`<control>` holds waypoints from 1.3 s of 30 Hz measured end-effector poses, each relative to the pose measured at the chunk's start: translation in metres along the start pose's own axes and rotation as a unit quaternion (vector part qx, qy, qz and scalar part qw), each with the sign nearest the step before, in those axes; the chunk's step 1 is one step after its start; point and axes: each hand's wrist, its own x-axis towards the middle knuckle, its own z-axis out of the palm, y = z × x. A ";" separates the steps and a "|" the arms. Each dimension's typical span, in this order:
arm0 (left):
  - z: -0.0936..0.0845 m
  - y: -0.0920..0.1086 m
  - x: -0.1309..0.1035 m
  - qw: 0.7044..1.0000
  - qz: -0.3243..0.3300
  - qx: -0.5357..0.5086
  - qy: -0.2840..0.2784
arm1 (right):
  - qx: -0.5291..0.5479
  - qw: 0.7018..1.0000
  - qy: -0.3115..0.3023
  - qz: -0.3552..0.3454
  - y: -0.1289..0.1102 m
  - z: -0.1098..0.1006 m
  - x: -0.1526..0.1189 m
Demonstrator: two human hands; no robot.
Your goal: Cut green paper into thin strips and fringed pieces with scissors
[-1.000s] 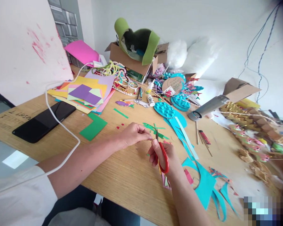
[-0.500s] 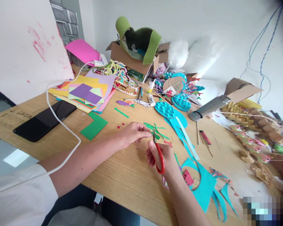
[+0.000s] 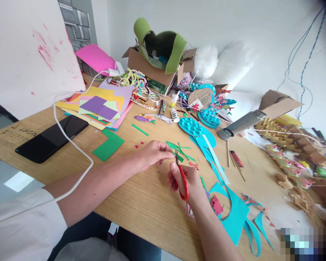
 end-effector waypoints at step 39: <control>-0.001 -0.002 0.002 1.000 -0.012 -0.024 0.014 | -0.012 1.000 0.025 0.008 -0.004 0.003 -0.003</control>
